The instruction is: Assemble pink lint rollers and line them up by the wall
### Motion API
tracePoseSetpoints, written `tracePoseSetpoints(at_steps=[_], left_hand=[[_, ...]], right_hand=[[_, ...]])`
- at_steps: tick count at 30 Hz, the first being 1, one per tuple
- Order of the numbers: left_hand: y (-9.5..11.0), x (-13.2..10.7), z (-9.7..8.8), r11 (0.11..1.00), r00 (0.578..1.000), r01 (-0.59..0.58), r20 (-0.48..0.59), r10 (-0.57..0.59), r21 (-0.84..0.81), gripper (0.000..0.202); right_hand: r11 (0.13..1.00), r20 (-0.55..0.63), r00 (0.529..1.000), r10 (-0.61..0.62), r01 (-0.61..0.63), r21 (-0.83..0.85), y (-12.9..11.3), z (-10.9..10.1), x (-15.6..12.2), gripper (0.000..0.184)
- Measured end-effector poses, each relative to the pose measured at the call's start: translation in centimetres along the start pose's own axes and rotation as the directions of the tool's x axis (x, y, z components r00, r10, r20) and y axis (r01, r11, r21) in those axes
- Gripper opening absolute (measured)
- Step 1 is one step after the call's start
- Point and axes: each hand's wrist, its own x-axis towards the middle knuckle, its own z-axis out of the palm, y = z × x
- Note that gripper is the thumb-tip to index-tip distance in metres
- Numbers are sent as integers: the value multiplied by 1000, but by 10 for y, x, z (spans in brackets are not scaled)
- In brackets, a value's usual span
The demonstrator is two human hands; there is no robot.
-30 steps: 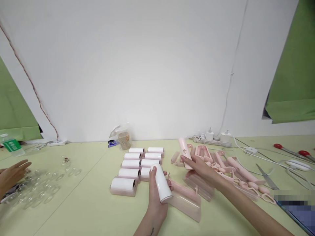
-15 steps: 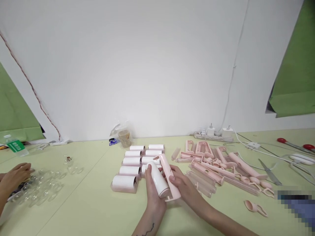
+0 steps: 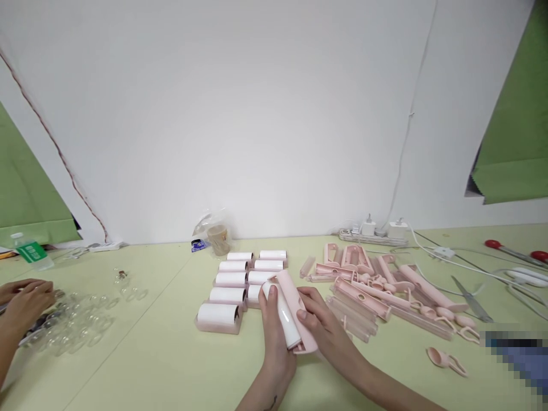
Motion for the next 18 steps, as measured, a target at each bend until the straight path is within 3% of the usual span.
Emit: tracePoseSetpoints(at_steps=[4, 8, 11, 13, 16, 18], left_hand=[[0, -6, 3, 990, 994, -8, 113, -8, 142, 68], [1, -20, 12, 924, 953, -47, 293, -72, 379, 63], [7, -33, 15, 723, 890, -196, 430, -153, 663, 64], [6, -37, 10, 549, 850, -292, 475, -226, 783, 67], [-9, -35, -13, 358, 870, -380, 461, -174, 853, 59], [-26, -29, -33, 314, 878, -424, 471, -88, 849, 39]], right_hand=[[995, -24, 998, 50, -52, -88, 0, -10, -8, 42], [969, -42, 998, 50, -59, -240, -7, -51, -19, 47], [893, 74, 997, -1, 34, -450, -18, -80, -30, 39], [817, 151, 988, 25, 66, -572, -24, -88, -38, 30], [759, 173, 982, 75, 57, -649, -27, -82, -50, 18], [758, 209, 972, 108, 55, -650, -24, -72, -55, 15]])
